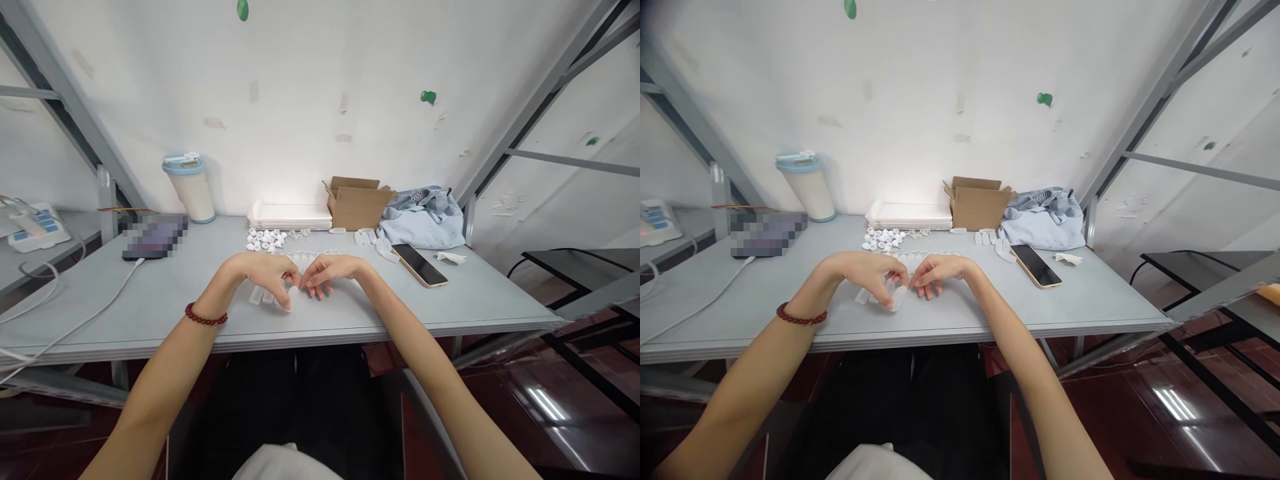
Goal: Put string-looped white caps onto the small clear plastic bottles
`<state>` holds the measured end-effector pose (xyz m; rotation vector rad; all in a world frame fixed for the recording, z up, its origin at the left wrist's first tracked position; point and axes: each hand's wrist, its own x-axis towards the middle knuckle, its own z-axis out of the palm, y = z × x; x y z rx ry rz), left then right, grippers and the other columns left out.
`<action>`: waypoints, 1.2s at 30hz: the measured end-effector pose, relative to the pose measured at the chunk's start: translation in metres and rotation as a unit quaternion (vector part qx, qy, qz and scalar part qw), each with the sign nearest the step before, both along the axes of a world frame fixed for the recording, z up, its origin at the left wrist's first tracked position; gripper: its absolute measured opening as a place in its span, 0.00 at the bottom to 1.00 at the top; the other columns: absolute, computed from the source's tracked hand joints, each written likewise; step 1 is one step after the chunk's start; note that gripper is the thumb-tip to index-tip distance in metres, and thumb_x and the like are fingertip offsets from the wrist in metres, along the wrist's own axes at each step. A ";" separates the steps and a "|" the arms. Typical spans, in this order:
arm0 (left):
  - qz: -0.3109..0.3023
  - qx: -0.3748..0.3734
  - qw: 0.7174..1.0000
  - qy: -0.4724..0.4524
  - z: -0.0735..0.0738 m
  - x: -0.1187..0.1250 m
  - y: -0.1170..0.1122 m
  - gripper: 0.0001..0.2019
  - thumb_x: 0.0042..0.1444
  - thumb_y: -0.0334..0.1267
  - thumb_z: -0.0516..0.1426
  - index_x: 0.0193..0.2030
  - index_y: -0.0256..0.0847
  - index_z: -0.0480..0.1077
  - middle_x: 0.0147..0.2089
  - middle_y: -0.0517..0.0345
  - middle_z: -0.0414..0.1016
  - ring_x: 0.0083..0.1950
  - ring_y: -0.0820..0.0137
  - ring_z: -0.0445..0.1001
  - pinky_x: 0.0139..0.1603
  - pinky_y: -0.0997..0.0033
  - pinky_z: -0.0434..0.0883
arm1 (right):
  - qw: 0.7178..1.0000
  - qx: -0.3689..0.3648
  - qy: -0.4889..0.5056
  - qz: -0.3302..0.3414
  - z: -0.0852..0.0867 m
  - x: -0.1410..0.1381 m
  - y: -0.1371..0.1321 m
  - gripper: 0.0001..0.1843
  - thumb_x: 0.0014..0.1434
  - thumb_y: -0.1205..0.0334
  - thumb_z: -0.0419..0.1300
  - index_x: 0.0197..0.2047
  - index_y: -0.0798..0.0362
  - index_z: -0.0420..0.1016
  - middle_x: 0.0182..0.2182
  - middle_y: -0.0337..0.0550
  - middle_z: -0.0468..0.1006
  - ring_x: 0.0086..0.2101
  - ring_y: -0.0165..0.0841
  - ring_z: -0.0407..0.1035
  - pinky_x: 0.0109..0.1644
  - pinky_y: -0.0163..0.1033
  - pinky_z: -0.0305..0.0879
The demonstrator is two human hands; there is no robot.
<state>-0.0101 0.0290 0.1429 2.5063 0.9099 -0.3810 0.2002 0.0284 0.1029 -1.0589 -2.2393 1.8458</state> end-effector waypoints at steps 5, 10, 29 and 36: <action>-0.017 -0.027 0.999 -0.008 0.004 -0.001 -0.002 0.29 0.36 0.57 0.62 0.45 0.46 0.75 0.43 0.58 0.73 0.41 0.64 0.70 0.38 0.72 0.63 | 1.000 -0.006 -0.005 0.007 -0.001 -0.001 0.000 0.16 0.53 0.60 0.62 0.43 0.61 0.76 0.29 0.42 0.78 0.27 0.28 0.73 0.27 0.32 0.65; 0.025 0.001 1.000 0.008 -0.001 -0.001 0.002 0.30 0.37 0.57 0.62 0.45 0.43 0.73 0.44 0.56 0.72 0.39 0.64 0.70 0.35 0.72 0.63 | 1.000 -0.008 -0.011 0.004 0.001 -0.001 -0.002 0.15 0.54 0.61 0.62 0.42 0.61 0.77 0.29 0.42 0.78 0.26 0.28 0.73 0.27 0.32 0.65; 0.065 0.040 0.997 0.027 -0.006 0.005 -0.004 0.33 0.37 0.57 0.61 0.49 0.39 0.70 0.46 0.51 0.73 0.40 0.61 0.71 0.34 0.71 0.63 | 1.000 -0.009 0.004 -0.007 -0.005 -0.002 0.001 0.17 0.56 0.61 0.61 0.48 0.60 0.74 0.29 0.40 0.77 0.25 0.26 0.73 0.26 0.30 0.64; 0.050 0.015 0.999 -0.016 -0.005 -0.006 0.010 0.36 0.36 0.62 0.61 0.49 0.41 0.71 0.41 0.55 0.73 0.38 0.63 0.71 0.33 0.71 0.62 | 1.000 -0.009 0.000 -0.006 -0.006 -0.004 0.002 0.18 0.56 0.61 0.61 0.48 0.60 0.74 0.29 0.42 0.79 0.25 0.26 0.73 0.25 0.30 0.63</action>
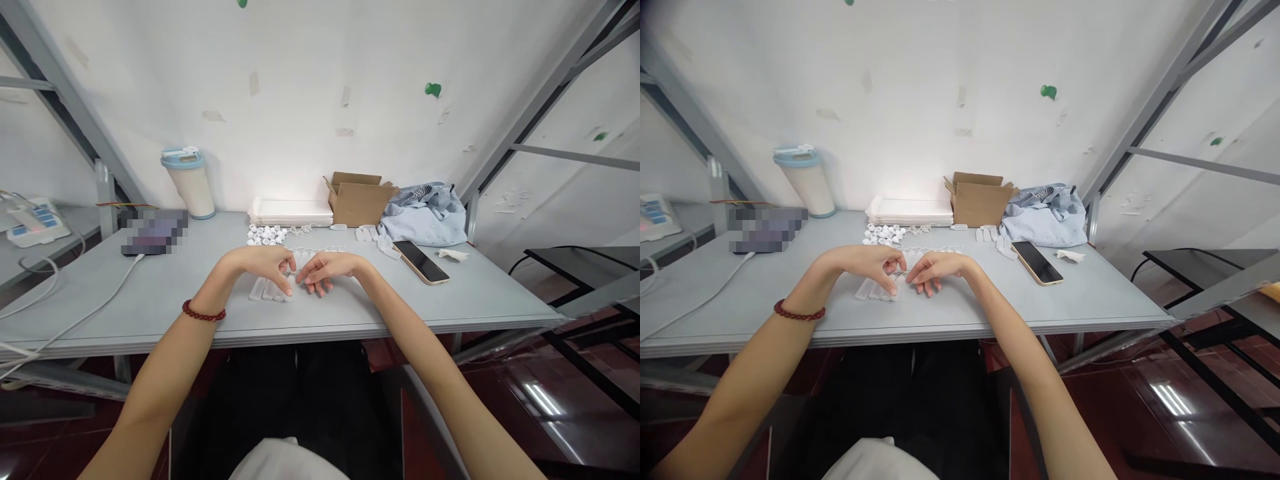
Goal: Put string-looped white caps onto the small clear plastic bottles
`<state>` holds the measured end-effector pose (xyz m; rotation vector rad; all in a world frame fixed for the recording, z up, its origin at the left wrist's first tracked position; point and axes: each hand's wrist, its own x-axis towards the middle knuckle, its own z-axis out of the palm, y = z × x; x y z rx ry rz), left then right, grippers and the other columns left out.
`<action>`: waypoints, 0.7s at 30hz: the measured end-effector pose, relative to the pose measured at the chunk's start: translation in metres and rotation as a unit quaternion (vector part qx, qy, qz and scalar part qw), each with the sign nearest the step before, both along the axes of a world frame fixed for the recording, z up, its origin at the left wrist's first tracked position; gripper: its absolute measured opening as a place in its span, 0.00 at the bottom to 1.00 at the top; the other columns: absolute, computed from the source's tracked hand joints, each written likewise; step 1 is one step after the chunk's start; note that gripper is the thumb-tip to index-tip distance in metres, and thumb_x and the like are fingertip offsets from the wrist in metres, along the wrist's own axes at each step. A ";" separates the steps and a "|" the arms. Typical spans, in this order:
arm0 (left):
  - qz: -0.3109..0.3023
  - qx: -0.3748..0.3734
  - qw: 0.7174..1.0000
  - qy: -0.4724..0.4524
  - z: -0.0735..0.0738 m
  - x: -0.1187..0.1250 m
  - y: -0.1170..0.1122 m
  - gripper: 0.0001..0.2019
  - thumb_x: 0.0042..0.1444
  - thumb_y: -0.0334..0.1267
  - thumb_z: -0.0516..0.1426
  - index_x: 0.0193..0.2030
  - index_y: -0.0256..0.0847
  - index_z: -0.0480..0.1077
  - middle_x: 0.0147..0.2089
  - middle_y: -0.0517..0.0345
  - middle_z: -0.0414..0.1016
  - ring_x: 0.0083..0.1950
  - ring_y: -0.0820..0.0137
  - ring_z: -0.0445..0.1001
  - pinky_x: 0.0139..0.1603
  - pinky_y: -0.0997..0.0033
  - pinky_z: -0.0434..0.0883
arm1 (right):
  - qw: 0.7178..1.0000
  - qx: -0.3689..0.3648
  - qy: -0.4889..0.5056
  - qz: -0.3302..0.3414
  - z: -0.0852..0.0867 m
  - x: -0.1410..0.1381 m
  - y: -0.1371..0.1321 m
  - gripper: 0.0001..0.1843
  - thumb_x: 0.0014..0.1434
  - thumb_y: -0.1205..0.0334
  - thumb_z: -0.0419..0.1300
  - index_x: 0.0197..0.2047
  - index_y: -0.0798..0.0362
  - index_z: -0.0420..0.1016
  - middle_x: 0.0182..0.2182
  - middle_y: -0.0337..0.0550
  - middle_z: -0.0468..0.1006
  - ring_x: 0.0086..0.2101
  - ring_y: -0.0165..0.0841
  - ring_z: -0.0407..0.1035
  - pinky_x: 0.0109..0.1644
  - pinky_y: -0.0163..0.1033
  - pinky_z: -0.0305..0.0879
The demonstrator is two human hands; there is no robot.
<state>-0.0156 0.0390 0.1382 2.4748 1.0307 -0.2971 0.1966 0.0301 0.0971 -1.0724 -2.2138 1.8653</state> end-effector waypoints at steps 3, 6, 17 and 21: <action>0.041 -0.001 0.998 -0.051 -0.002 -0.004 0.007 0.32 0.39 0.61 0.60 0.47 0.41 0.71 0.37 0.56 0.73 0.35 0.64 0.70 0.31 0.70 0.62 | 1.000 0.001 0.009 0.000 0.001 0.002 0.001 0.19 0.55 0.60 0.62 0.48 0.60 0.74 0.29 0.42 0.78 0.25 0.27 0.73 0.25 0.30 0.63; 0.092 0.025 0.990 -0.108 -0.006 -0.003 0.012 0.25 0.45 0.59 0.57 0.42 0.41 0.72 0.34 0.56 0.73 0.33 0.65 0.70 0.29 0.70 0.62 | 0.999 0.016 0.029 -0.012 0.005 0.008 0.002 0.19 0.54 0.58 0.63 0.47 0.60 0.76 0.28 0.42 0.78 0.24 0.27 0.72 0.24 0.30 0.63; 0.189 0.236 0.933 -0.198 -0.037 0.011 0.066 0.14 0.48 0.34 0.49 0.37 0.38 0.75 0.39 0.50 0.78 0.44 0.59 0.74 0.46 0.65 0.68 | 0.755 0.497 -0.164 -0.394 -0.019 0.049 0.055 0.18 0.58 0.73 0.49 0.47 0.60 0.74 0.45 0.55 0.76 0.44 0.38 0.69 0.47 0.40 0.63; 0.141 0.257 0.941 -0.170 -0.049 0.021 0.090 0.19 0.49 0.31 0.48 0.42 0.38 0.76 0.45 0.50 0.78 0.51 0.58 0.70 0.57 0.61 0.62 | 0.743 0.529 -0.271 -0.308 -0.034 0.064 0.071 0.23 0.58 0.78 0.47 0.54 0.60 0.71 0.54 0.55 0.71 0.53 0.40 0.63 0.54 0.41 0.58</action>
